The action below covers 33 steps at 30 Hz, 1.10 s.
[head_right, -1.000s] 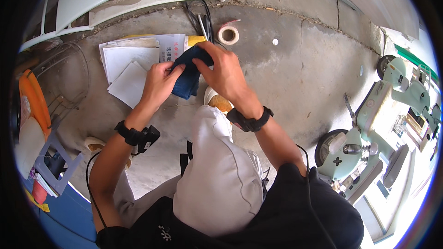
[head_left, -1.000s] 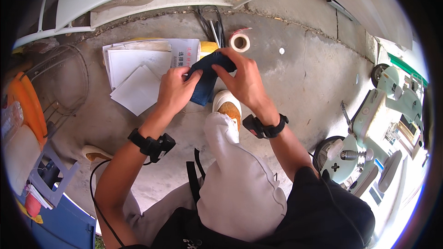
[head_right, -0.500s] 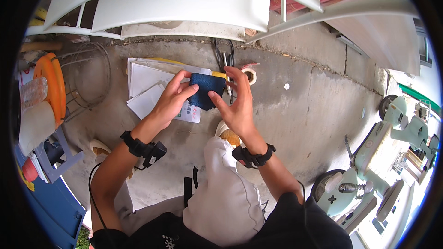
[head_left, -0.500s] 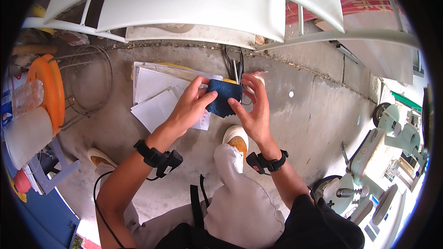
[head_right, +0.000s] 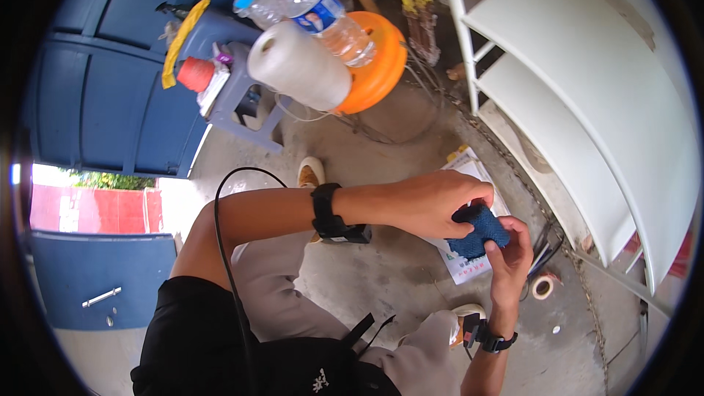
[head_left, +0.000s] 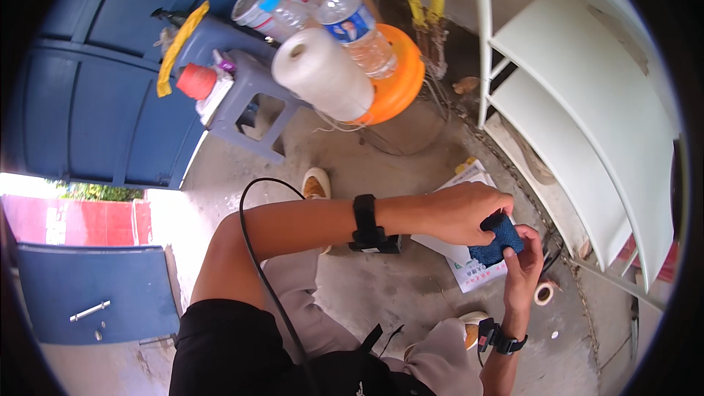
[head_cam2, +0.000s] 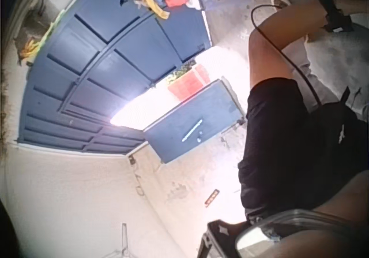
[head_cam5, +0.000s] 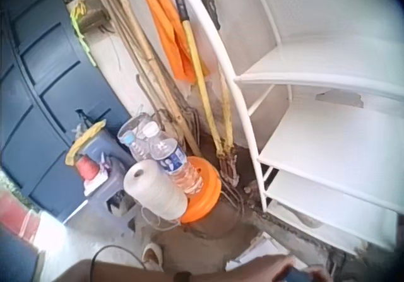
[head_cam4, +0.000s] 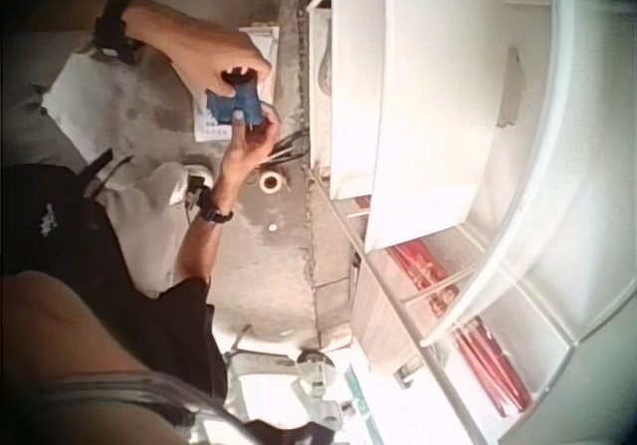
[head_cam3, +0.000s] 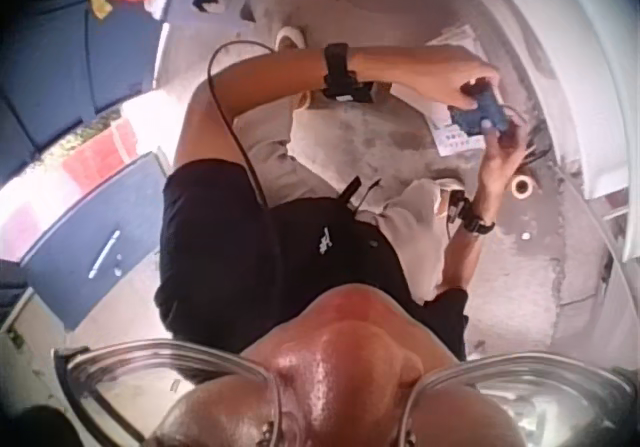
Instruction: The person washes a cloth in a basin, wipes the surfaces of a white metal shelving unit by hand, and organizes papers and a yellow roll on the shelves.
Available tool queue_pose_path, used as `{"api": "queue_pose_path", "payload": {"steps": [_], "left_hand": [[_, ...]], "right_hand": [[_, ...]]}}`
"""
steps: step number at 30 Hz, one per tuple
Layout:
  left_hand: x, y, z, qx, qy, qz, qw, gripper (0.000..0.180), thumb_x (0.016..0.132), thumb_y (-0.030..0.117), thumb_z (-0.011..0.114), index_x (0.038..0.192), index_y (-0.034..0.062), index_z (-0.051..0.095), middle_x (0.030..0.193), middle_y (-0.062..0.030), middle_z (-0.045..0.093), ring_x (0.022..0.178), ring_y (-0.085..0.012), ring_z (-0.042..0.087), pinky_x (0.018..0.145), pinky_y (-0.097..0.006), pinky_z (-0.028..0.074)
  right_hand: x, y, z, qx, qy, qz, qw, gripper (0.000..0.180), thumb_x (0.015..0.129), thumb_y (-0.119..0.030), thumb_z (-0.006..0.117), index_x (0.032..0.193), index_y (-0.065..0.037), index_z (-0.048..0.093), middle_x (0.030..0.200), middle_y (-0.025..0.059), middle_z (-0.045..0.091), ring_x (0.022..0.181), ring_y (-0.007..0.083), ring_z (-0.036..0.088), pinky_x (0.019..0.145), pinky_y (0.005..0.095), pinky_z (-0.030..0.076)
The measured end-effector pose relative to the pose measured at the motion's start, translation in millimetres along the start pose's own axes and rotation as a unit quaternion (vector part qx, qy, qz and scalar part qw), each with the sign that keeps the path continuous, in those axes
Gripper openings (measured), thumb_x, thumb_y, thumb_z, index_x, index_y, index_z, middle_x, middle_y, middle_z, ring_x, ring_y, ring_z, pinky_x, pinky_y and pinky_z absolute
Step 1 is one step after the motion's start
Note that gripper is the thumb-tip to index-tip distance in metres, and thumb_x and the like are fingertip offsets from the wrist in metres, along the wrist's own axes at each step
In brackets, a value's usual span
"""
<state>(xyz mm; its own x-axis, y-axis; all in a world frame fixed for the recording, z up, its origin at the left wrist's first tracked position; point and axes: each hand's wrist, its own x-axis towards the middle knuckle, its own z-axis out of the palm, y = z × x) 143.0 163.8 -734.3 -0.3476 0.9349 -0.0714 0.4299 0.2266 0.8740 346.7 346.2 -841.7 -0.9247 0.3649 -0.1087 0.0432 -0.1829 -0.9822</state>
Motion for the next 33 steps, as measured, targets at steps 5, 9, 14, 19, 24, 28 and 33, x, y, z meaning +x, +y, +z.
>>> {"api": "queue_pose_path", "payload": {"steps": [5,9,14,19,24,28,33], "left_hand": [[-70,70,-112,0.128,-0.055,-0.016,0.990,0.034,0.084,0.012,0.079,0.113,0.0029,0.066,0.102,-0.0150,0.073,0.095,-0.0348,0.073,0.081,-0.044,0.057],[-156,89,-187,0.053,-0.027,-0.159,0.986,0.041,0.085,0.011,0.078,0.125,0.0043,0.071,0.115,-0.0110,0.075,0.103,-0.0242,0.073,0.091,-0.036,0.059],[-251,92,-242,-0.095,0.331,-0.113,0.932,0.044,0.093,0.005,0.075,0.136,-0.0019,0.070,0.129,-0.0080,0.075,0.113,-0.0165,0.073,0.100,-0.031,0.057],[-201,86,-275,-0.143,0.577,-0.122,0.795,0.044,0.102,0.010,0.073,0.143,-0.0033,0.066,0.126,-0.0080,0.076,0.112,-0.0130,0.071,0.102,-0.029,0.056],[-195,29,-314,-0.145,0.507,-0.146,0.837,0.042,0.102,0.020,0.077,0.138,-0.0001,0.067,0.113,0.0004,0.072,0.092,-0.0052,0.062,0.078,-0.026,0.058],[-177,21,-295,-0.089,0.499,-0.218,0.834,0.043,0.102,0.022,0.076,0.140,0.0039,0.067,0.116,0.0018,0.073,0.097,-0.0035,0.063,0.079,-0.025,0.057],[-174,16,-294,-0.050,0.496,-0.241,0.833,0.038,0.104,0.022,0.075,0.139,0.0063,0.070,0.120,0.0001,0.076,0.106,-0.0070,0.067,0.085,-0.026,0.058]], "right_hand": [[25,-35,38,0.064,-0.139,-0.036,0.987,0.040,0.110,-0.032,0.070,0.135,-0.001,0.064,0.123,0.0123,0.072,0.115,0.0220,0.070,0.099,0.0384,0.056],[33,-23,25,0.045,-0.161,-0.003,0.986,0.033,0.112,-0.029,0.067,0.128,-0.001,0.067,0.116,0.0111,0.074,0.110,0.0207,0.071,0.096,0.0384,0.058],[27,0,18,0.022,-0.177,0.052,0.983,0.028,0.114,-0.029,0.062,0.119,-0.003,0.068,0.109,0.0071,0.073,0.104,0.0171,0.069,0.094,0.0351,0.056],[22,10,8,0.005,-0.159,0.090,0.983,0.022,0.114,-0.024,0.062,0.118,-0.003,0.069,0.107,0.0060,0.073,0.103,0.0163,0.069,0.093,0.0342,0.054],[21,11,11,0.033,-0.151,0.105,0.982,0.022,0.113,-0.021,0.063,0.121,-0.003,0.070,0.107,0.0061,0.074,0.102,0.0163,0.069,0.093,0.0341,0.053],[17,16,4,0.053,-0.141,0.115,0.982,0.023,0.113,-0.021,0.063,0.124,-0.002,0.071,0.109,0.0070,0.075,0.102,0.0168,0.070,0.092,0.0342,0.055],[18,28,4,0.075,-0.142,0.133,0.978,0.021,0.113,-0.016,0.063,0.124,-0.002,0.072,0.109,0.0078,0.076,0.102,0.0172,0.071,0.092,0.0345,0.056]]}}
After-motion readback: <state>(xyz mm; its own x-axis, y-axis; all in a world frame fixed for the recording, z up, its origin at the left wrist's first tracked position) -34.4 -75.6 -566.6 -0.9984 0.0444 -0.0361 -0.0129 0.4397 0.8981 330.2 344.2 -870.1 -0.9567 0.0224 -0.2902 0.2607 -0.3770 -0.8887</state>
